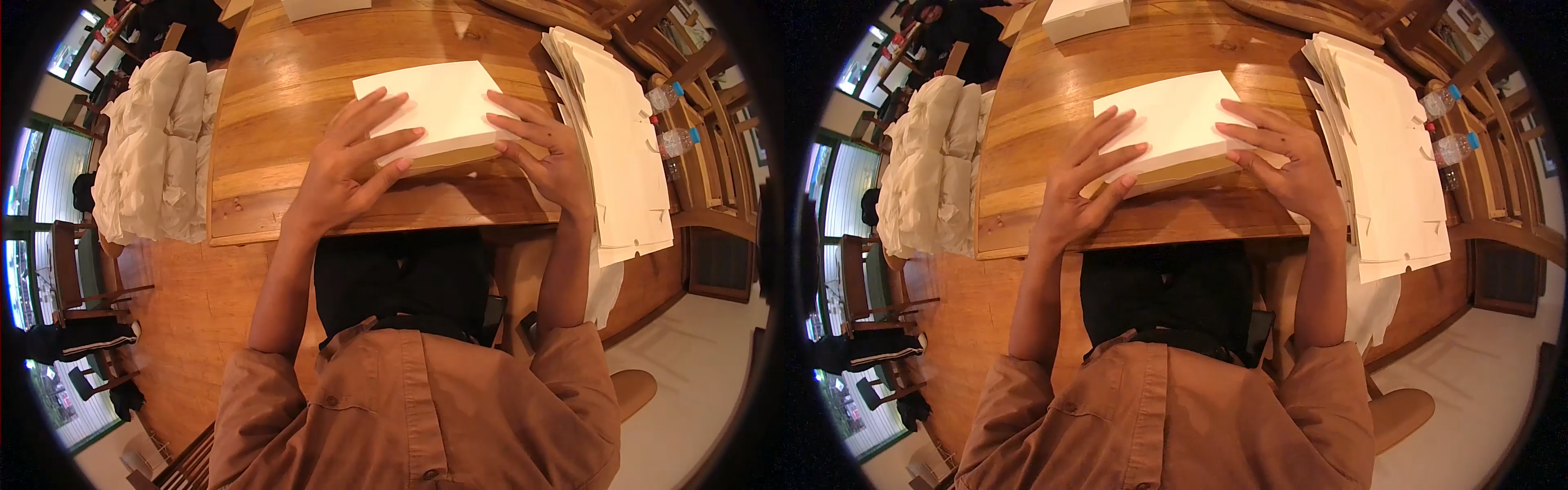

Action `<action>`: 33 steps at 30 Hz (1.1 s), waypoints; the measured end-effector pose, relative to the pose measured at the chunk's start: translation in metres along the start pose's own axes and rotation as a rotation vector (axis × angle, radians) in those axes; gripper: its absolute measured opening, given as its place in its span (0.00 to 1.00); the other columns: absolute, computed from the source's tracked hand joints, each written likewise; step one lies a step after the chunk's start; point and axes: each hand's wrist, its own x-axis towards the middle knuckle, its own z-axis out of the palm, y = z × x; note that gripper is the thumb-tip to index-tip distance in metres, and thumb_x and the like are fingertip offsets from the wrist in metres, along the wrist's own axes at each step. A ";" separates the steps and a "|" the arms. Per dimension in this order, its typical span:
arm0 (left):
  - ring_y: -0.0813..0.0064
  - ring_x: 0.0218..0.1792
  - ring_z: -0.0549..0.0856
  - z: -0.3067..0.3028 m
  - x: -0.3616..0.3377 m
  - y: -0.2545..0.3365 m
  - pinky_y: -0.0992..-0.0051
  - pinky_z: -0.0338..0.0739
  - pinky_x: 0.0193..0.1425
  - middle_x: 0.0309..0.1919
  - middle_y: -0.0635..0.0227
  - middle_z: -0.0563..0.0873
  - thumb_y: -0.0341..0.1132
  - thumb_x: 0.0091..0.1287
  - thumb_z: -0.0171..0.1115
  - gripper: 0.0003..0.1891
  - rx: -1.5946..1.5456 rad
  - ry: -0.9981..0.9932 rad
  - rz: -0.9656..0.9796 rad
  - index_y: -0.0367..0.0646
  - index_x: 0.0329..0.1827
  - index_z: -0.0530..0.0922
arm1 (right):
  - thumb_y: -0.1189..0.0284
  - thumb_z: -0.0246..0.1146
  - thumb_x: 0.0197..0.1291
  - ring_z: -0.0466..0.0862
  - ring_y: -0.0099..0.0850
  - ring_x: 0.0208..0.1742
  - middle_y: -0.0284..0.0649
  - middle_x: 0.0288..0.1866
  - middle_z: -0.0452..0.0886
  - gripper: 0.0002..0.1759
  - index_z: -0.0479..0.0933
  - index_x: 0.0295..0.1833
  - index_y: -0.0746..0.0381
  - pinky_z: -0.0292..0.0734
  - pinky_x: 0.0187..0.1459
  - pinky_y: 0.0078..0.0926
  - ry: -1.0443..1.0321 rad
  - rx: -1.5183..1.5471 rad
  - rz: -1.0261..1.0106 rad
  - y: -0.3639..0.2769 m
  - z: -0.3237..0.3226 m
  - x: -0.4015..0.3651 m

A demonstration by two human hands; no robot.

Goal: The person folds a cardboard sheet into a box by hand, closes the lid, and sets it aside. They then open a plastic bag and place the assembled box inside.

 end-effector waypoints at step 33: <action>0.54 0.72 0.76 0.015 -0.009 -0.017 0.57 0.71 0.74 0.62 0.63 0.85 0.28 0.62 0.72 0.17 0.057 -0.023 0.046 0.50 0.55 0.88 | 0.76 0.76 0.51 0.84 0.43 0.57 0.36 0.58 0.87 0.21 0.87 0.54 0.58 0.82 0.57 0.36 0.331 -0.301 -0.227 0.020 0.042 -0.024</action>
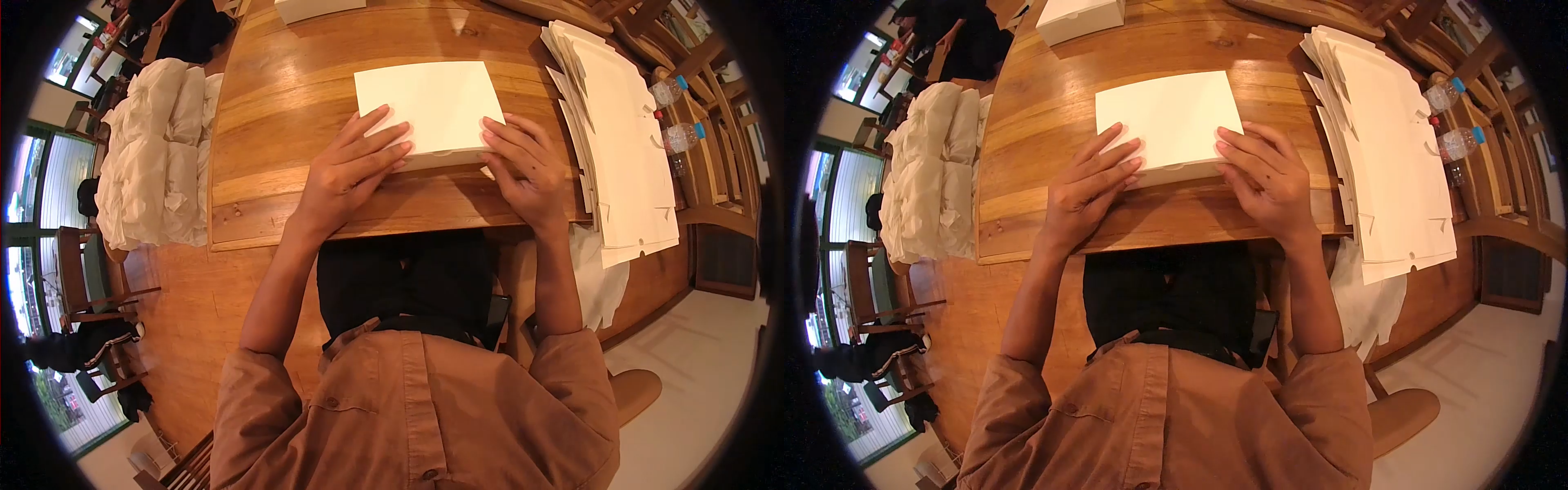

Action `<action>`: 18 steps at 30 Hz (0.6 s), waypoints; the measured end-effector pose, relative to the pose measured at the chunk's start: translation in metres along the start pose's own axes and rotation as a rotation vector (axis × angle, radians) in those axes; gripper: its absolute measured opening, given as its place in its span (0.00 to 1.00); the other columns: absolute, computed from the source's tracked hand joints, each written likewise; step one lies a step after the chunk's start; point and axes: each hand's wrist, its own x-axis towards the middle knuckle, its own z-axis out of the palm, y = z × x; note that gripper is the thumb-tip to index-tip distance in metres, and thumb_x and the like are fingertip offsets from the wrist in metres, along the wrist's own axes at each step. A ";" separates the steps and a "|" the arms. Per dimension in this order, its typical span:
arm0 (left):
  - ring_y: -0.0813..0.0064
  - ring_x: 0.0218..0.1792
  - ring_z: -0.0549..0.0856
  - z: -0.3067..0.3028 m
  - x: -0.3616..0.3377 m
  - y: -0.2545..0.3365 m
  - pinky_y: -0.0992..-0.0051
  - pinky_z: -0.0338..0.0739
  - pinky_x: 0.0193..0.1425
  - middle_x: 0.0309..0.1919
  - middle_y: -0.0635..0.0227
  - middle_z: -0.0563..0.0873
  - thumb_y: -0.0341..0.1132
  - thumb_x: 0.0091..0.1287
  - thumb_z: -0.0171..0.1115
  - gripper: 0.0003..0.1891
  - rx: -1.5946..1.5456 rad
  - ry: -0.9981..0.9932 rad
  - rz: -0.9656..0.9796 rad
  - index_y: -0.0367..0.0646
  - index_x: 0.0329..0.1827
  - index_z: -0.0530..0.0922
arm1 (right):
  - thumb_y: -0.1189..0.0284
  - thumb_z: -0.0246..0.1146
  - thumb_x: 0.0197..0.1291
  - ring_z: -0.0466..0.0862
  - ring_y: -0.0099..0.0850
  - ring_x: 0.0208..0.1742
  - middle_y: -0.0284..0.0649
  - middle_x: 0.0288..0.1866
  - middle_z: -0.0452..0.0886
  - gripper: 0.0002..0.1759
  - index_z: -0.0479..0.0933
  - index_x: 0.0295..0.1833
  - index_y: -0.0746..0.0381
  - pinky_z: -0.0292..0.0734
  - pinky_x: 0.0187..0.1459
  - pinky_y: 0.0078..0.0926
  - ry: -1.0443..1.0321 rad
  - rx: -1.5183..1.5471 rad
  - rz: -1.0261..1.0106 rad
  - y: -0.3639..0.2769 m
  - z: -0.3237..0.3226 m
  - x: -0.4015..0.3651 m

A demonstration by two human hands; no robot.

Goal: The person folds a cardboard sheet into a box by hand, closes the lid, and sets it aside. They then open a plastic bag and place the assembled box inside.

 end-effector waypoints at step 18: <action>0.42 0.64 0.78 0.054 0.101 -0.136 0.59 0.76 0.64 0.74 0.37 0.67 0.27 0.73 0.59 0.36 0.021 0.118 -0.234 0.49 0.82 0.55 | 0.54 0.67 0.64 0.65 0.56 0.77 0.47 0.79 0.66 0.35 0.70 0.73 0.59 0.71 0.70 0.49 -0.184 -0.401 0.248 0.088 0.085 0.103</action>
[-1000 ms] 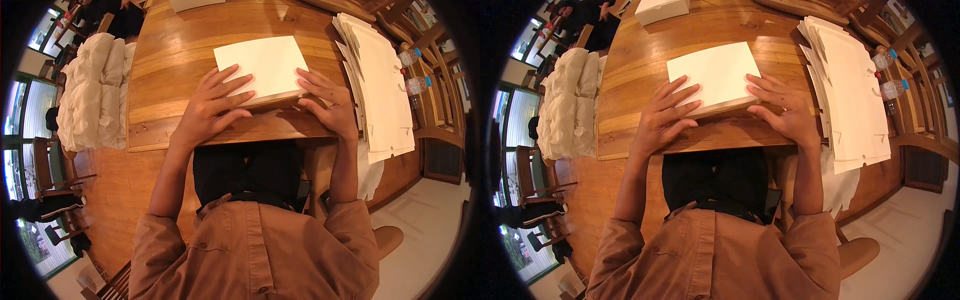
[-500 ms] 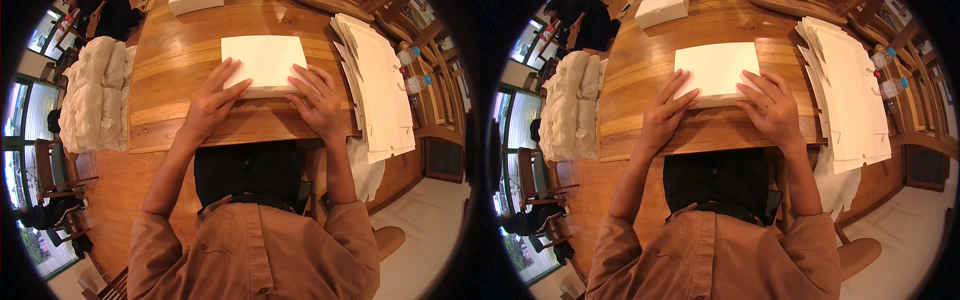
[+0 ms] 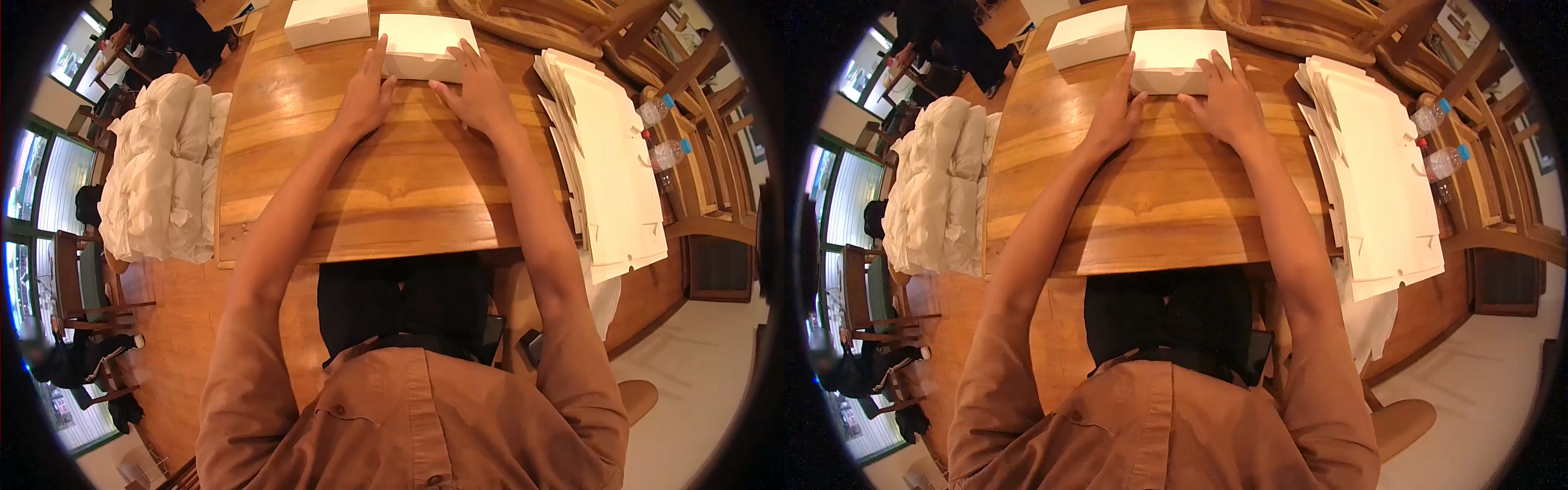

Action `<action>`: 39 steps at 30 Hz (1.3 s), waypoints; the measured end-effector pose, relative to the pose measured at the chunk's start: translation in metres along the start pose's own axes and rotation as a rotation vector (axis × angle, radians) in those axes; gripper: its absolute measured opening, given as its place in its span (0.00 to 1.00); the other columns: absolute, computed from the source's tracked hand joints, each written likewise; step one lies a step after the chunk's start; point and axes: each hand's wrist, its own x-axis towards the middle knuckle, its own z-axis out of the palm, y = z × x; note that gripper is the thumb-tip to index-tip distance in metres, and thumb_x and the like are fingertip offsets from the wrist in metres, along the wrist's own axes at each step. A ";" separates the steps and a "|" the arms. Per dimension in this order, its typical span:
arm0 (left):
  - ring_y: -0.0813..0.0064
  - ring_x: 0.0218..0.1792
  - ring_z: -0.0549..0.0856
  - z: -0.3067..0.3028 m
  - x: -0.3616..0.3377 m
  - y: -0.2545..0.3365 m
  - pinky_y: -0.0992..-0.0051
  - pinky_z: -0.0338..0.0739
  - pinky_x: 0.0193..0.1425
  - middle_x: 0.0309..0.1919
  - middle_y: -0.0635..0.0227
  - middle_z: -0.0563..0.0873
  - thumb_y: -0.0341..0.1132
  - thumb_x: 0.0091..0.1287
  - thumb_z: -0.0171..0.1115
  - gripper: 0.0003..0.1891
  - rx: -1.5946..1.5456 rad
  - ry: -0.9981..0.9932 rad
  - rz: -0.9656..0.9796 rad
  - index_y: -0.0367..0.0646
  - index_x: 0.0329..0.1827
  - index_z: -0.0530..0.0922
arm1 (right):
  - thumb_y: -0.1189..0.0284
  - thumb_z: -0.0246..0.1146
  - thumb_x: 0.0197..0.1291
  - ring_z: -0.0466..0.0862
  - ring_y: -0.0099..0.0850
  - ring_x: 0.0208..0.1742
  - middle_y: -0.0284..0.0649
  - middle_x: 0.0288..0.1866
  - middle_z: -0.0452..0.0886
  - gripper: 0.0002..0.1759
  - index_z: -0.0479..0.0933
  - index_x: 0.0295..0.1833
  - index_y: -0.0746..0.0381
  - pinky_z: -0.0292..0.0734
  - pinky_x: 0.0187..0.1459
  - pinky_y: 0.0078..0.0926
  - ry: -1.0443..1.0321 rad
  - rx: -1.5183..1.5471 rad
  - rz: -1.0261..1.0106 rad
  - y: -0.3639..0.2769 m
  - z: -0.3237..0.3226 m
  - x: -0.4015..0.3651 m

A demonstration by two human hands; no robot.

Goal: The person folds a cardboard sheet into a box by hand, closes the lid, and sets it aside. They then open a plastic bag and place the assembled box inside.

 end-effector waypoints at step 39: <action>0.51 0.78 0.63 0.007 -0.005 -0.016 0.43 0.55 0.78 0.76 0.48 0.67 0.61 0.75 0.47 0.36 0.639 -0.150 -0.126 0.42 0.75 0.68 | 0.54 0.66 0.64 0.79 0.48 0.65 0.50 0.60 0.83 0.29 0.77 0.63 0.62 0.60 0.72 0.58 -0.641 -0.434 -0.244 -0.067 -0.052 0.029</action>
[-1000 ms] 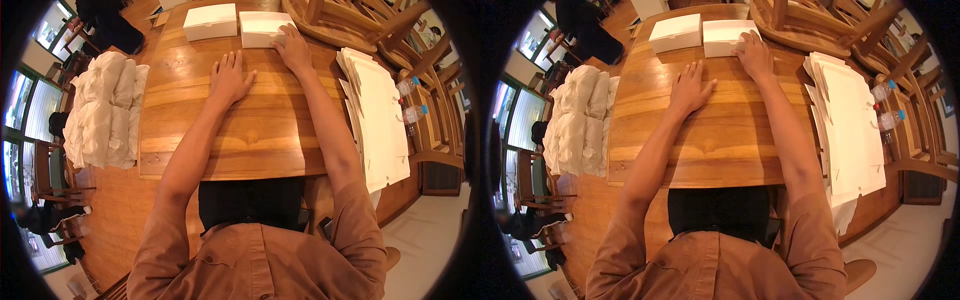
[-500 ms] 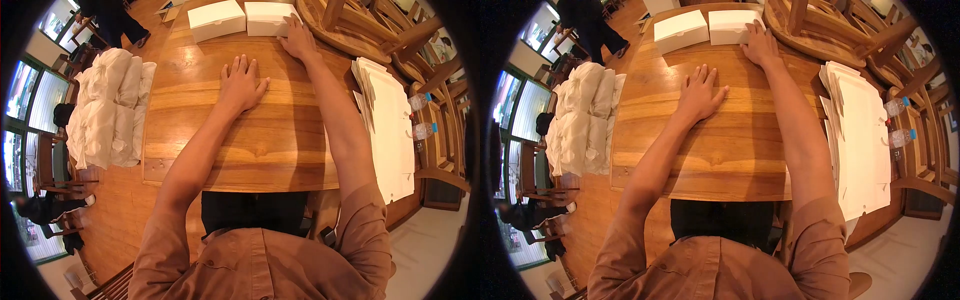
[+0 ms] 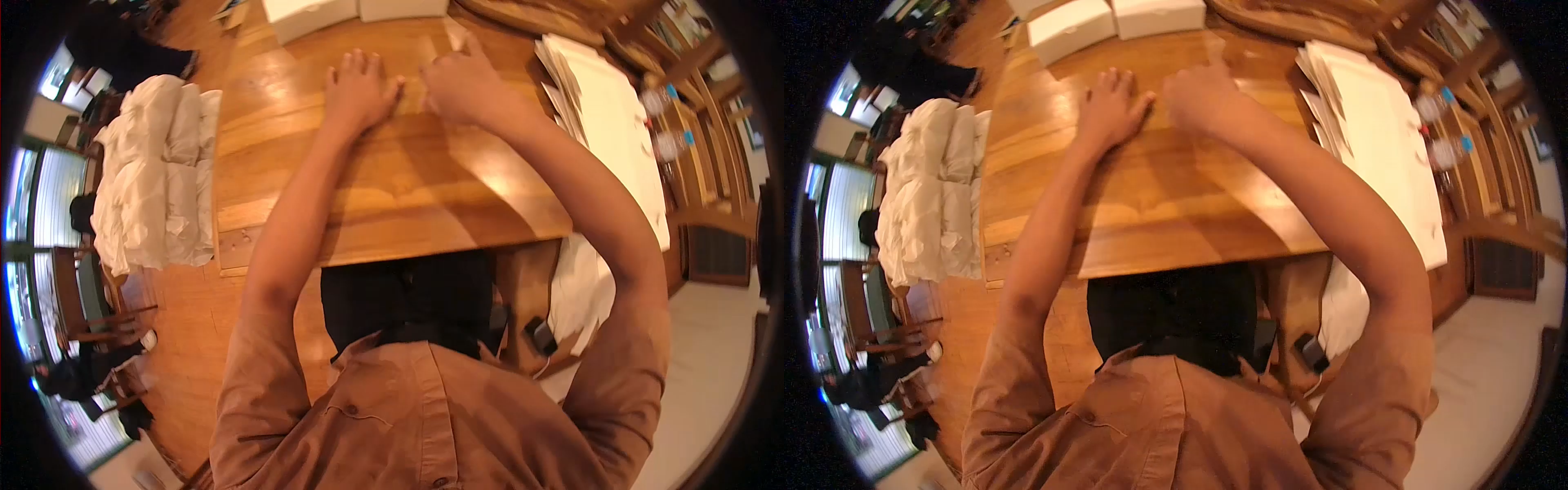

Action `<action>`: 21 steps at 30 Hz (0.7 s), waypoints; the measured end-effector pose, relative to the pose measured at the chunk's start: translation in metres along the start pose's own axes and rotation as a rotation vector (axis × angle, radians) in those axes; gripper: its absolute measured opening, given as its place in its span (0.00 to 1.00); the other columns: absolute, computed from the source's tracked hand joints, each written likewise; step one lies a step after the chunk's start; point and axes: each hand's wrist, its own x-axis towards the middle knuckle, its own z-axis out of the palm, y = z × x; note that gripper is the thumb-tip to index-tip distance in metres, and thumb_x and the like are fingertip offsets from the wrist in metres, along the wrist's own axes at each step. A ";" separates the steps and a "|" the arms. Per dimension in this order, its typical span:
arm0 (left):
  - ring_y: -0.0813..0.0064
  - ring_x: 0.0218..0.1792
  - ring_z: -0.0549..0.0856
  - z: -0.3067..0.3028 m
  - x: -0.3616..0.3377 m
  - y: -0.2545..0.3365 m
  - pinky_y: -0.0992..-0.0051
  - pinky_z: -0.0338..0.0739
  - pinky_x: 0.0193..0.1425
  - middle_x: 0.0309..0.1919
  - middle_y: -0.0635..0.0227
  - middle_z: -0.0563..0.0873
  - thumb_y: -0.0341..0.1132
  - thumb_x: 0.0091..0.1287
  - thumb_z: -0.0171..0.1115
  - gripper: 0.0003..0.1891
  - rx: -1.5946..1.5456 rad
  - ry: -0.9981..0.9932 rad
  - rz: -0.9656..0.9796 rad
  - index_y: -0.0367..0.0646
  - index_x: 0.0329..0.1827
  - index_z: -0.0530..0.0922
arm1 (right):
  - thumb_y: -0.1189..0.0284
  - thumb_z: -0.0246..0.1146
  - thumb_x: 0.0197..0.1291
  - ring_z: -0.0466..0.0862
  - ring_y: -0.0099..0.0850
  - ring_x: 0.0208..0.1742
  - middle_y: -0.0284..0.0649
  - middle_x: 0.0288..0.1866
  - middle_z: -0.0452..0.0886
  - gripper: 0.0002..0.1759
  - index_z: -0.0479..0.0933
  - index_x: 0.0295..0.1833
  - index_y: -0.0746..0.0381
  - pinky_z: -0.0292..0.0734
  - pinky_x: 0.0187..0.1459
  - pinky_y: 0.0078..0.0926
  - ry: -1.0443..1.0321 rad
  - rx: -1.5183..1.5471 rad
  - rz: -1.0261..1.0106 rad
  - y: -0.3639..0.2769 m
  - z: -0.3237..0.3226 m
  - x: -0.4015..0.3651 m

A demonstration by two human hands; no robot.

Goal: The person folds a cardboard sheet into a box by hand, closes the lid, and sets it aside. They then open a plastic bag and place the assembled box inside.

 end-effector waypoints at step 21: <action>0.48 0.79 0.63 0.008 0.011 -0.021 0.55 0.59 0.79 0.77 0.45 0.65 0.66 0.75 0.45 0.39 -0.042 -0.159 0.080 0.44 0.77 0.68 | 0.39 0.69 0.54 0.87 0.53 0.54 0.60 0.50 0.86 0.43 0.83 0.51 0.73 0.80 0.57 0.47 0.003 0.395 2.002 0.042 0.321 -0.566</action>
